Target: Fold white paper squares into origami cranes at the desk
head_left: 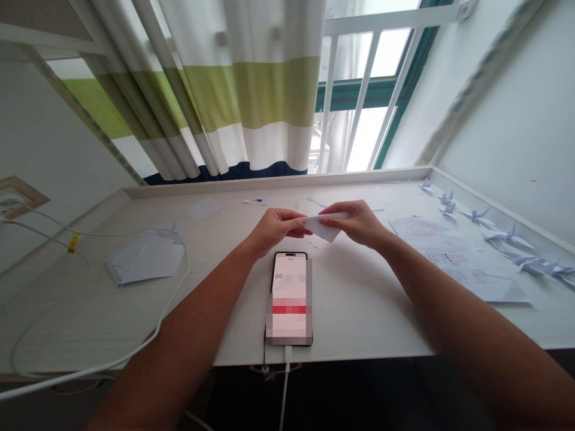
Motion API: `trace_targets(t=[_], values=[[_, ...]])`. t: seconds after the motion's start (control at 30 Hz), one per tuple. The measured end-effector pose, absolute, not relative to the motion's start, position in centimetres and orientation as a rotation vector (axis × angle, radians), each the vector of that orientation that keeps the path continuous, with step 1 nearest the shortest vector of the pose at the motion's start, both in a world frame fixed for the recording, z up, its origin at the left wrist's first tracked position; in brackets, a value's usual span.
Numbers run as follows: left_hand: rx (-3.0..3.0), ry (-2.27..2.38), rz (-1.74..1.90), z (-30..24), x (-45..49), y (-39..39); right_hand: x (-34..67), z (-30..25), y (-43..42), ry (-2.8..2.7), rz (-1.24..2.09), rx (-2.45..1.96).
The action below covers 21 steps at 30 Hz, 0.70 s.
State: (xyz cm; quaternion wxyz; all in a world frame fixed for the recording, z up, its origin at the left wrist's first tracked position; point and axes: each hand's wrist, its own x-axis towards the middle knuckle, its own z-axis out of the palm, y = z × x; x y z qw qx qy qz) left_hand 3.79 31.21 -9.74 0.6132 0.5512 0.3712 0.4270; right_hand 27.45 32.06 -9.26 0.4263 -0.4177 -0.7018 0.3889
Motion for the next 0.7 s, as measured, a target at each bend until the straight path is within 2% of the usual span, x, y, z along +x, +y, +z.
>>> trace_targets(t=[0.7], values=[[1.52,0.853,0.741,-9.7,2.7,31.7,27.4,-9.0,32.0,-1.756,1.035,-1.075]])
